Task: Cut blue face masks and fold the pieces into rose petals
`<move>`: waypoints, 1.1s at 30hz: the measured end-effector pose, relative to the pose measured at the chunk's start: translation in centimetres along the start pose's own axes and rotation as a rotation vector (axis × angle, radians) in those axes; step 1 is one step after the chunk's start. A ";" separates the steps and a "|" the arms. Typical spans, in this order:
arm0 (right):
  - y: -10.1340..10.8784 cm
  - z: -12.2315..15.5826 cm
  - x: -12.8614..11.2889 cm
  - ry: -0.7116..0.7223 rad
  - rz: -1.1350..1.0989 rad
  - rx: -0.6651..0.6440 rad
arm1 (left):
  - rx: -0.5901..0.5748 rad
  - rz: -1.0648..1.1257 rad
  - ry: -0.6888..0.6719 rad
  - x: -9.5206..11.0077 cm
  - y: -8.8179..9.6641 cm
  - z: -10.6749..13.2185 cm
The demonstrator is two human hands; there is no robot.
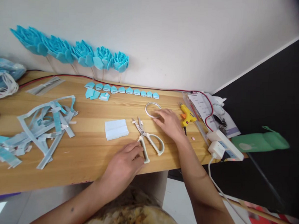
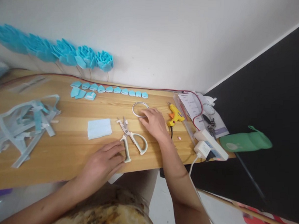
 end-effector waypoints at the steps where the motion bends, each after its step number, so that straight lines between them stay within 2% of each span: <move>1: -0.2 0.0 -0.2 0.002 0.026 -0.019 | -0.032 -0.010 -0.010 0.0 -0.2 -0.1; 4: -0.6 -0.2 0.0 -0.035 0.120 -0.032 | -0.139 -0.059 -0.043 -0.3 -0.9 -0.6; 7: -0.6 -0.4 1.1 -0.087 0.181 -0.009 | -0.196 -0.142 -0.058 -0.8 -1.3 -1.3; 11: -0.1 -0.4 1.6 -0.085 0.118 0.049 | -0.226 -0.174 -0.058 -1.1 -1.4 -2.3; 15: 1.1 0.8 -0.5 -0.058 0.028 0.058 | -0.205 -0.139 -0.086 -0.7 0.3 -2.4; 19: 1.5 3.5 -2.7 -0.054 0.031 -0.062 | -0.138 -0.121 -0.063 -1.0 2.7 -2.1; 21: 1.6 4.8 -3.3 -0.053 0.037 -0.100 | -0.129 -0.126 -0.079 -0.9 3.0 -2.0; 23: 1.7 5.8 -3.8 -0.047 0.051 -0.126 | -0.142 -0.123 -0.117 -0.5 2.4 -2.0; 27: 1.4 6.8 -4.7 -0.060 0.117 -0.116 | -0.169 -0.133 -0.195 0.4 0.2 -2.1; 30: 0.9 7.3 -5.3 -0.083 0.157 -0.067 | -0.201 -0.172 -0.185 0.2 -1.2 -2.2; 33: 0.2 7.7 -5.2 -0.086 0.171 -0.027 | -0.258 -0.216 -0.181 0.0 -1.6 -2.2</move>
Point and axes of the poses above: each hand's wrist, its own z-axis away from the middle knuckle, its own y-axis out of the back of the hand, x = y × z, the point moved 9 cm from there along -z, towards the middle knuckle
